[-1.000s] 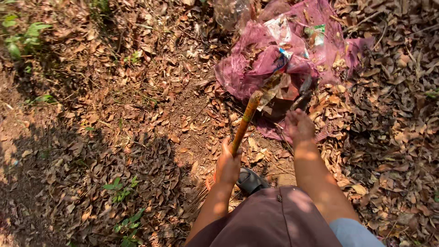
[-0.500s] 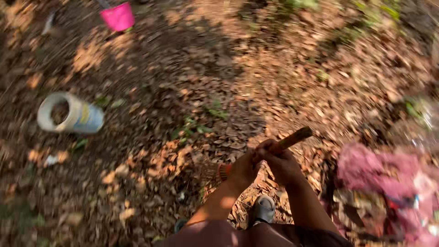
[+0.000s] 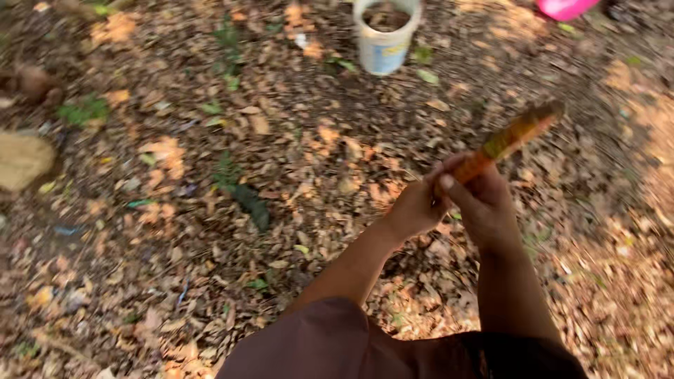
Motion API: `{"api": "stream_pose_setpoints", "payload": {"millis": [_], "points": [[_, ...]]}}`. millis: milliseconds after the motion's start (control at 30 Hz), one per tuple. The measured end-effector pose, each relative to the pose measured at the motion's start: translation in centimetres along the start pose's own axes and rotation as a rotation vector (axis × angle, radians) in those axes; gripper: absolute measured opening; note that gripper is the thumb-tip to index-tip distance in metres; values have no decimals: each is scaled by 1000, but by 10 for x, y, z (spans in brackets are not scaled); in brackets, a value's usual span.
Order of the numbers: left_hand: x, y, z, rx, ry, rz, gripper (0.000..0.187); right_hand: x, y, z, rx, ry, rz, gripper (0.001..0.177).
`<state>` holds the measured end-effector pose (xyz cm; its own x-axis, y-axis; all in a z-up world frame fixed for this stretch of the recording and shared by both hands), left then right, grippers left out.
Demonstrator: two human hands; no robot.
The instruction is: The person picks up plastic wrappers, mesh bags, and other debris from the ground by hand and puts them into a bucket.
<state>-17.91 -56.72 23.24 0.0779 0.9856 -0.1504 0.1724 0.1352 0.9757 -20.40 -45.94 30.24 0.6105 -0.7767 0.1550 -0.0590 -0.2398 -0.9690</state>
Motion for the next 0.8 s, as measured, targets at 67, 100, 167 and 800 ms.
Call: {"api": "stream_pose_setpoints", "payload": {"millis": [67,100,167,800], "points": [[-77,-10,-2,53,111,37,62,66,-2,-62,-6,-61,80,15],[-112,-18,-3,-9,124,-18,60,94,-2,-88,5,-69,125,17],[-179,-28,-6,-115,124,-127,47,144,-2,-134,3,-97,182,20],[-452,52,35,257,653,47,16,306,244,-344,156,-419,-217,5]]}}
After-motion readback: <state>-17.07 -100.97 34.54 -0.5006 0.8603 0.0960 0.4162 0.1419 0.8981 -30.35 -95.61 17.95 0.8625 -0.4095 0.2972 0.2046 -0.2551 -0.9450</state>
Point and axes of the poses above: each hand's wrist, its own z-axis away from the middle knuckle, its own x-axis out of the palm, y = z × x, the point moved 4 cm from there along -z, towards the middle knuckle, and after that the axes turned 4 degrees about x, right-handed, at the moved point
